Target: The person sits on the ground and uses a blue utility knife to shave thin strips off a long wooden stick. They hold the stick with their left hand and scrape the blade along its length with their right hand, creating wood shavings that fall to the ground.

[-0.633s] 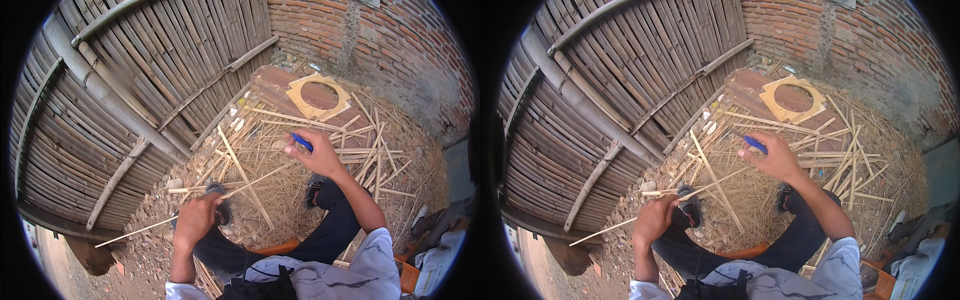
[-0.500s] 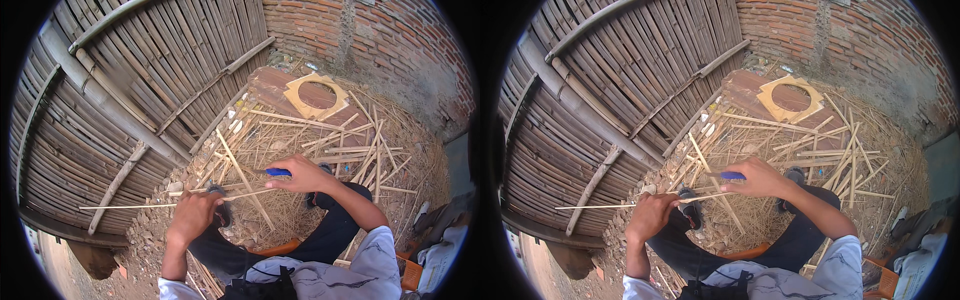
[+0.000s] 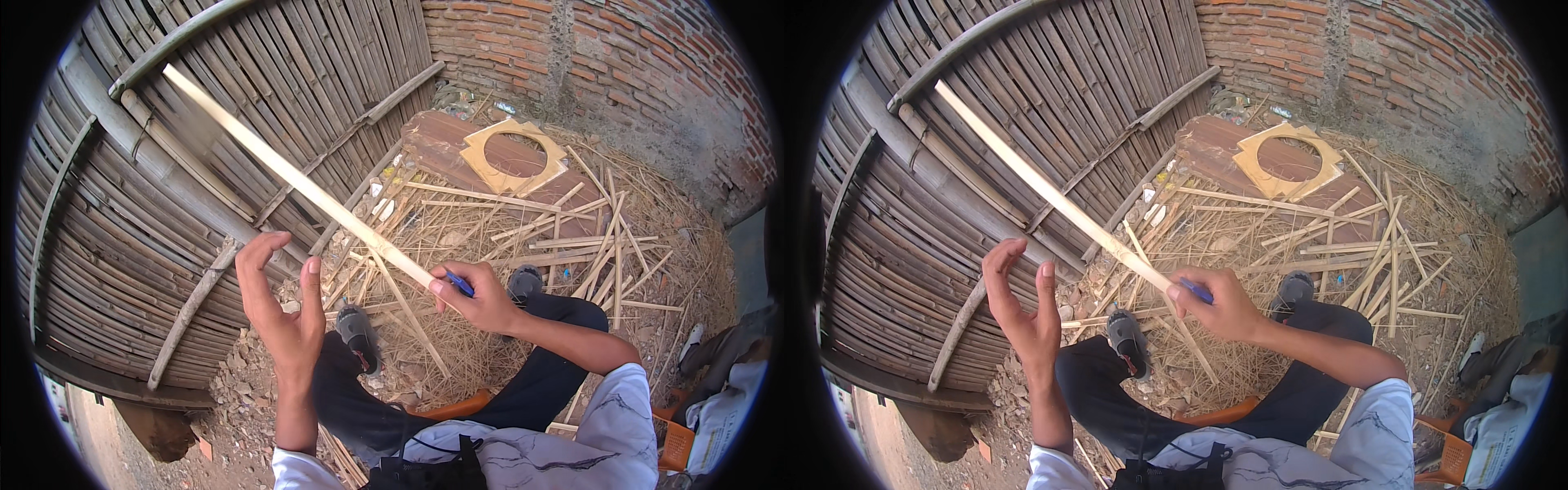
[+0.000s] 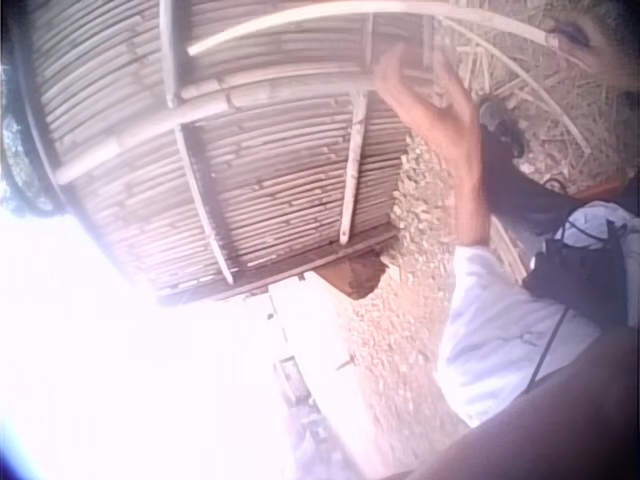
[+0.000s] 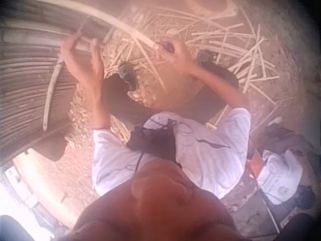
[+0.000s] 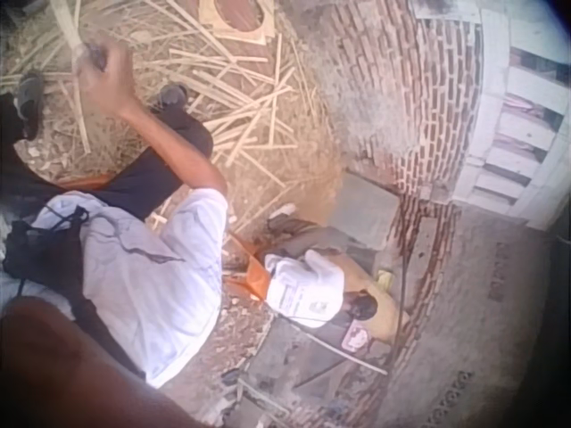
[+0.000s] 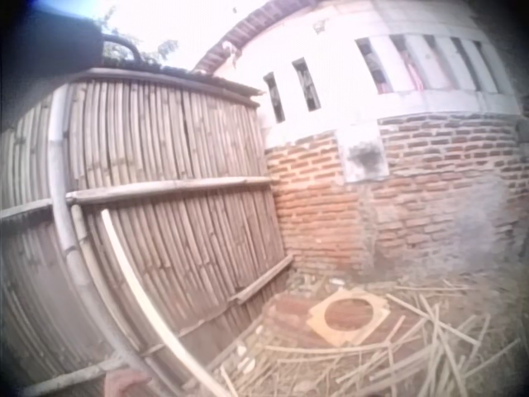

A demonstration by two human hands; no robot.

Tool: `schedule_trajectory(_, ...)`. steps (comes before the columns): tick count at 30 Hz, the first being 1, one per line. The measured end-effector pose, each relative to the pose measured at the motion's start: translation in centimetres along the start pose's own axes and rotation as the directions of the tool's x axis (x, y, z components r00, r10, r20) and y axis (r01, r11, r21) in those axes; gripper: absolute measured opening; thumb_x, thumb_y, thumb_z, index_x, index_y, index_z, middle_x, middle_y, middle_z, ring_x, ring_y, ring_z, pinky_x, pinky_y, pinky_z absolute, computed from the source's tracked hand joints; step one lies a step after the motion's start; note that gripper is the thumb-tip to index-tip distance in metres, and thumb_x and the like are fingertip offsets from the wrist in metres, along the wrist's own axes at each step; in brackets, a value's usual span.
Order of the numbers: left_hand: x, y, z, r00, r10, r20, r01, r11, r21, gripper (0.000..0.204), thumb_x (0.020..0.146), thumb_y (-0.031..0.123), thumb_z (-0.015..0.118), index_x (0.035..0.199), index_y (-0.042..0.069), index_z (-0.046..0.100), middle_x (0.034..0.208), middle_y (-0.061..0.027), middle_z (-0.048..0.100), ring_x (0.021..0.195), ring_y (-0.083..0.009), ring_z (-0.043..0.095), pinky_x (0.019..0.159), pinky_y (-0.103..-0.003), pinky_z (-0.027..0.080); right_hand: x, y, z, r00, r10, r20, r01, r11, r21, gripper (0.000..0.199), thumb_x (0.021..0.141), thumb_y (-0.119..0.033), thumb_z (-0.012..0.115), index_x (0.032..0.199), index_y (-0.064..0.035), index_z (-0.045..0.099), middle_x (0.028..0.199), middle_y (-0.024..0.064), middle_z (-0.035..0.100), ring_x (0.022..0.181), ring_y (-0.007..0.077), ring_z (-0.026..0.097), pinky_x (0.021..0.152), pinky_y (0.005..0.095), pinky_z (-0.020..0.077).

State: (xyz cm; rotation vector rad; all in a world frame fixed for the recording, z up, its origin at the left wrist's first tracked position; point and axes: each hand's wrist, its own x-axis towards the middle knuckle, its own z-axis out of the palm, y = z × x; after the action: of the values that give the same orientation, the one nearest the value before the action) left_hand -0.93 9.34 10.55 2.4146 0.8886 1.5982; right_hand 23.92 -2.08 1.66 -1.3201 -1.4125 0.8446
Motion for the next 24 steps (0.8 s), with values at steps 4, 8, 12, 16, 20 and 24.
schedule_trajectory(4, -4.7, 2.5, 2.3, 0.859, -0.346, 0.378, 0.489, 0.775, -0.401, 0.044, 0.096, 0.006, 0.079, 0.133, 0.002, 0.055, 0.117, -0.0068, 0.059, 0.110, -0.0158, 0.063, 0.097, -0.035, 0.054, 0.5, 1.3, 0.3, 0.978, -0.066, -0.199, 0.128, 0.939, 0.319, 0.028, 0.107, -0.020, 0.069, 0.120, 0.0048, 0.072, 0.091, 0.0052, 0.075, 0.077, 0.0050, 0.064, 0.064, 0.0274, 0.0494)
schedule_trajectory(8, -7.9, 3.4, 6.1, 0.617, -0.251, 0.746, 0.708, 0.591, -0.386, 0.038, 0.100, 0.006, 0.078, 0.132, 0.000, 0.059, 0.110, -0.0089, 0.071, 0.099, -0.0167, 0.073, 0.089, -0.032, 0.060, 0.7, 2.3, 1.0, 0.973, -0.078, -0.216, 0.134, 0.957, 0.259, 0.031, 0.104, -0.022, 0.075, 0.120, 0.0047, 0.072, 0.087, 0.0032, 0.073, 0.074, 0.0021, 0.060, 0.061, 0.0250, 0.0445)
schedule_trajectory(12, -9.7, 3.6, 8.5, 0.533, -0.252, 0.808, 0.832, 0.330, -0.445, 0.035, 0.104, 0.004, 0.073, 0.135, -0.005, 0.060, 0.108, -0.0153, 0.079, 0.094, -0.0203, 0.079, 0.083, -0.031, 0.064, 0.1, 2.1, 1.0, 0.985, 0.023, -0.173, 0.023, 0.966, 0.257, 0.035, 0.103, -0.025, 0.078, 0.122, 0.0041, 0.073, 0.083, 0.0007, 0.071, 0.073, -0.0003, 0.057, 0.061, 0.0227, 0.0410)
schedule_trajectory(16, -9.1, 3.2, 7.5, 0.439, -0.136, 0.888, 0.884, 0.242, -0.400, 0.024, 0.105, 0.000, 0.069, 0.128, -0.006, 0.065, 0.104, -0.0141, 0.079, 0.092, -0.0188, 0.078, 0.082, -0.032, 0.064, 0.5, 2.7, -0.9, 0.964, -0.125, -0.236, 0.164, 0.975, 0.151, 0.039, 0.104, -0.026, 0.076, 0.130, 0.0031, 0.070, 0.090, 0.0010, 0.072, 0.075, 0.0001, 0.057, 0.063, 0.0222, 0.0425)
schedule_trajectory(20, -9.5, 2.7, 6.1, 0.375, -0.078, 0.924, 0.891, 0.305, -0.336, 0.021, 0.103, -0.002, 0.070, 0.124, -0.004, 0.068, 0.102, -0.0147, 0.080, 0.091, -0.0192, 0.078, 0.082, -0.032, 0.063, 0.5, -1.0, -3.4, 0.949, -0.107, -0.297, 0.162, 0.973, 0.167, 0.046, 0.107, -0.023, 0.072, 0.143, 0.0036, 0.063, 0.114, 0.0085, 0.077, 0.095, 0.0088, 0.069, 0.080, 0.0248, 0.0534)
schedule_trajectory(24, -9.4, 2.4, 5.7, 0.294, 0.000, 0.956, 0.913, 0.296, -0.281, 0.023, 0.104, -0.002, 0.068, 0.127, -0.004, 0.068, 0.102, -0.0139, 0.080, 0.091, -0.0182, 0.078, 0.083, -0.033, 0.063, 1.2, -2.2, -4.6, 0.968, -0.162, -0.190, 0.200, 0.959, 0.200, 0.047, 0.109, -0.015, 0.067, 0.149, 0.0062, 0.056, 0.130, 0.0172, 0.076, 0.122, 0.0214, 0.073, 0.101, 0.0349, 0.0588)
